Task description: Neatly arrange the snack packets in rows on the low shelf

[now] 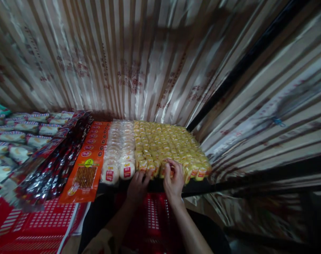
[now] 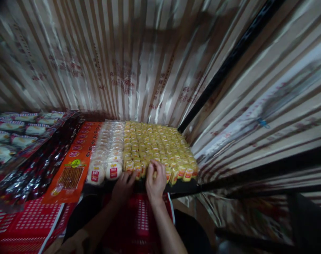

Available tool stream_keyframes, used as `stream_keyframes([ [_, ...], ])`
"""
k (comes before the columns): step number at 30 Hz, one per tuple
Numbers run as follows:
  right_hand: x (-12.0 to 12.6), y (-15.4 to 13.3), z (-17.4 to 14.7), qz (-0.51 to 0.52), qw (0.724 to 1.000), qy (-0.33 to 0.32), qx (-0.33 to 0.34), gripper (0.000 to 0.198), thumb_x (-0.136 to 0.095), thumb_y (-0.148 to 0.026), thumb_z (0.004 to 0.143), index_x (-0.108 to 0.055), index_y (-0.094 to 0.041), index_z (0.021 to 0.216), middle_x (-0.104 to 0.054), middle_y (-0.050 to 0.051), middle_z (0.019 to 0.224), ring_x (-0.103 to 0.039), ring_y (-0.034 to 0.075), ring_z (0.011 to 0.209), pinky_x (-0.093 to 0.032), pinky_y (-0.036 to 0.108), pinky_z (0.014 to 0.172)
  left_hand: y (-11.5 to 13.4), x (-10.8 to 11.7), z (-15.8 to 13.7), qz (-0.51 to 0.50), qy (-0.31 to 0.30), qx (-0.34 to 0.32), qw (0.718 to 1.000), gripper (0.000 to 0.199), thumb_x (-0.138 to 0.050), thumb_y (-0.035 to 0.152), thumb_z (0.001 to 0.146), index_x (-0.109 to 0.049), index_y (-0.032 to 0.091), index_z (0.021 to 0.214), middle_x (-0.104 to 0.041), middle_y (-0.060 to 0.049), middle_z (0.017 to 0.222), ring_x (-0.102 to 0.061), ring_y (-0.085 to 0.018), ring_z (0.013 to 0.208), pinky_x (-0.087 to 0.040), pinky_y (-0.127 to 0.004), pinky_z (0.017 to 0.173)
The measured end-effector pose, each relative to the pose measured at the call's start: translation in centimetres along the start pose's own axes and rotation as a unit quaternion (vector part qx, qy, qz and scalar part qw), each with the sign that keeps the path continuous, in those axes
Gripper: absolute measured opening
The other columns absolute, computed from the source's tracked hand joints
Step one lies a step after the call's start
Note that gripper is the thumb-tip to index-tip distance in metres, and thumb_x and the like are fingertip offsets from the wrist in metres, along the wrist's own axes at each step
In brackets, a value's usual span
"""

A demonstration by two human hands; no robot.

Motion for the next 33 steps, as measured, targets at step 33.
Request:
stream_keyframes([
  [33,3.6,11.1,-4.7,-0.192,0.978,0.032,-0.077,0.062,-0.042,-0.061,0.082,-0.044,-0.012,0.121,-0.048,0.018,0.113,-0.041,0.029,0.111,-0.038,0.044,0.093,-0.4,0.2,-0.3,-0.011,0.019,0.014,1.000,0.042,-0.035,0.017,0.092,-0.039,0.023,0.134,-0.056,-0.007,0.096,-0.055,-0.018,0.089,-0.050,-0.032,0.081],
])
Point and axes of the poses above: each hand's wrist, its own z-axis towards the middle knuckle, its own x-axis out of the back of the hand, y = z × x, the point moved 7 cm from there along z, towards the middle knuckle
